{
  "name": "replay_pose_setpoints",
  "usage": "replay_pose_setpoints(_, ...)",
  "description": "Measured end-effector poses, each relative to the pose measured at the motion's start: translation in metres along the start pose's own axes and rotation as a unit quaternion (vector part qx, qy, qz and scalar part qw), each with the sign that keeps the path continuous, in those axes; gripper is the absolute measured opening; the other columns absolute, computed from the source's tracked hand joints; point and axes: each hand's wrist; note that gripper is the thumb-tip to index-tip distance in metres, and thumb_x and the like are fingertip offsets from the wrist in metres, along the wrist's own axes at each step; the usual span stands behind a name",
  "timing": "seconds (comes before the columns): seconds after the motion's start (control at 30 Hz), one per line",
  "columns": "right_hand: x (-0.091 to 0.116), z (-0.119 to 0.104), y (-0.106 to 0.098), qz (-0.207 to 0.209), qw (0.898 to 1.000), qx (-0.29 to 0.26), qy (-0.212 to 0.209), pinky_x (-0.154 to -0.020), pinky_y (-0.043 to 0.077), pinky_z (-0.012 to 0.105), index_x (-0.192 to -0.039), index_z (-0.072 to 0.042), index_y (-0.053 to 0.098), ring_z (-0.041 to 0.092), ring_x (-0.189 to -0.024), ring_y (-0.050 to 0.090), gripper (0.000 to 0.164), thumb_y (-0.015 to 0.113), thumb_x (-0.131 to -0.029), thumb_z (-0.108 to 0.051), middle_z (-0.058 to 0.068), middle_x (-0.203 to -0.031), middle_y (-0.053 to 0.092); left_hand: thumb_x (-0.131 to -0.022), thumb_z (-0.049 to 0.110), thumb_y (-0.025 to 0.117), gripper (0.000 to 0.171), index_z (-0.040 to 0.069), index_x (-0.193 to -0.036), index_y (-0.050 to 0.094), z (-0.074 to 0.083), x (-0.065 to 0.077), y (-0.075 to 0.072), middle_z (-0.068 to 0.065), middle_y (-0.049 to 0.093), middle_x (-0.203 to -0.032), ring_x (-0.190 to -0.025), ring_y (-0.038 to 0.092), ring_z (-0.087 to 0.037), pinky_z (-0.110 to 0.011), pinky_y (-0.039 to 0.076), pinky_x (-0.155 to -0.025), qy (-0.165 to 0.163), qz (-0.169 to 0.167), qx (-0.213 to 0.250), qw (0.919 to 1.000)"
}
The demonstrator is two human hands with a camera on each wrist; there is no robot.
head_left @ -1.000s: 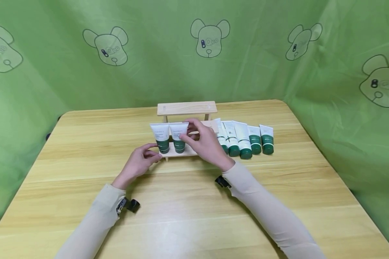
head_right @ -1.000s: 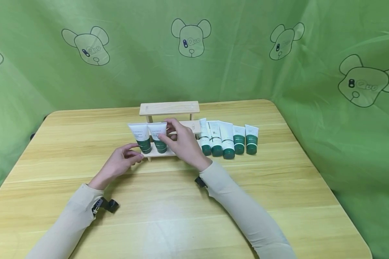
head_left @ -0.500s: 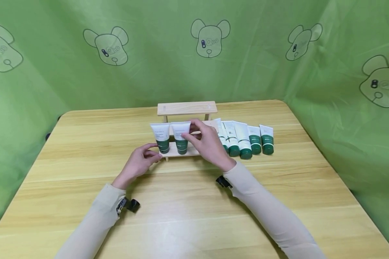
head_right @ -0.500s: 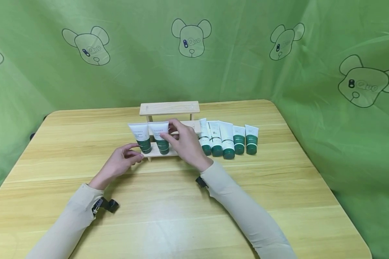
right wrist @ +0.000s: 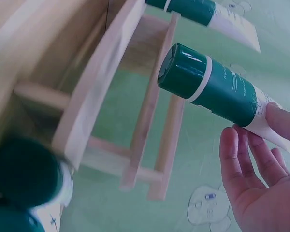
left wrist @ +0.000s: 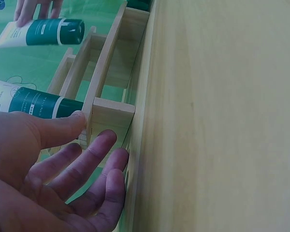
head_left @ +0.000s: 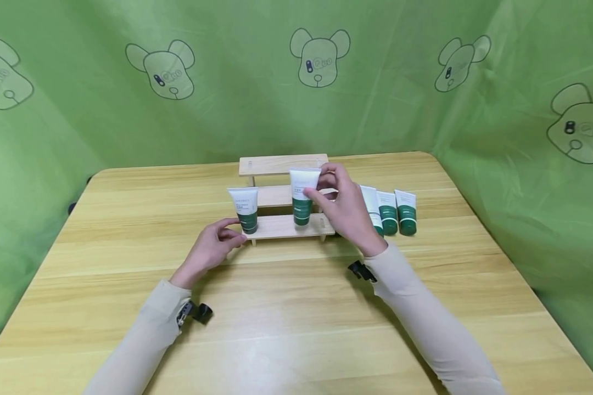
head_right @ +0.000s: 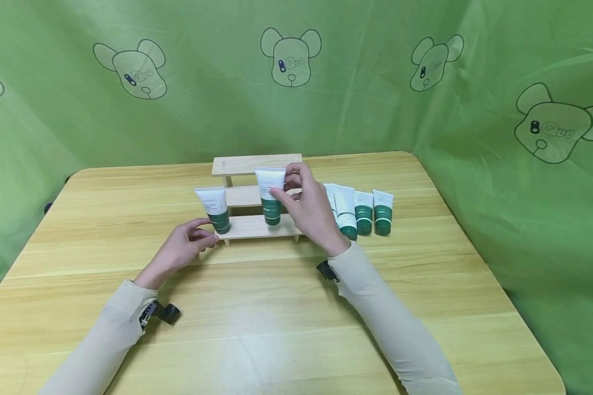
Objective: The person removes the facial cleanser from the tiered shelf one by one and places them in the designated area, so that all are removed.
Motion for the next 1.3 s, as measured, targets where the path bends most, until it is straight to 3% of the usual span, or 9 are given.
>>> replay_pose_setpoints(0.2,0.000,0.005,-0.017,0.030,1.000,-0.005,0.003,-0.078,0.056,0.020,-0.115,-0.003,0.046,0.021,-0.101,0.068,0.038,0.075,-0.094,-0.013,0.014,-0.109,0.075,-0.098,0.020,0.070,0.057,0.008,-0.149,0.049,-0.002,-0.001,0.000,-0.015,0.074,-0.117,-0.103,0.070,-0.027,-0.030,0.051,-0.077,-0.003,-0.001,0.000,1.0000)
replay_pose_setpoints(0.4,-0.001,0.005,-0.035,0.059,0.998,-0.010,0.000,-0.081,0.056,0.019,-0.112,-0.003,0.046,0.015,-0.100,0.066,0.034,0.074,-0.095,-0.015,0.015,-0.104,0.073,-0.098,0.019,0.070,0.056,0.008,-0.149,0.050,-0.003,-0.002,0.000,-0.015,0.074,-0.115,-0.100,0.069,-0.027,-0.031,0.050,-0.075,-0.001,-0.002,0.004,1.0000)
replay_pose_setpoints(0.83,-0.004,0.007,-0.082,0.118,0.993,-0.017,0.024,-0.085,0.056,0.020,-0.124,-0.010,0.049,0.012,-0.103,0.065,0.033,0.070,-0.098,-0.012,0.017,-0.118,0.071,-0.098,0.019,0.070,0.056,0.008,-0.149,0.050,-0.002,-0.001,-0.001,-0.015,0.074,-0.115,-0.102,0.069,-0.028,-0.030,0.051,-0.076,0.000,-0.002,0.005,1.0000)
replay_pose_setpoints(1.13,-0.006,0.024,-0.124,0.179,0.982,-0.032,0.046,-0.081,0.057,0.019,-0.126,-0.014,0.052,0.013,-0.095,0.067,0.034,0.069,-0.097,-0.010,-0.005,-0.108,0.072,-0.098,0.019,0.070,0.056,0.008,-0.149,0.049,-0.002,-0.002,-0.001,-0.015,0.074,-0.115,-0.099,0.068,-0.027,-0.031,0.050,-0.075,-0.001,-0.003,0.007,1.0000)
replay_pose_setpoints(1.3,-0.005,0.034,-0.146,0.191,0.978,-0.056,0.068,-0.078,0.056,0.017,-0.125,-0.016,0.053,0.011,-0.092,0.066,0.033,0.069,-0.097,-0.010,-0.010,-0.103,0.072,-0.098,0.019,0.070,0.056,0.008,-0.149,0.049,-0.003,-0.002,-0.001,-0.014,0.074,-0.116,-0.100,0.069,-0.027,-0.031,0.051,-0.076,-0.002,-0.004,0.005,1.0000)
Point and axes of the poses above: each hand's wrist, its own x-axis away from the middle knuckle, its own y-axis out of the palm, z = x × y
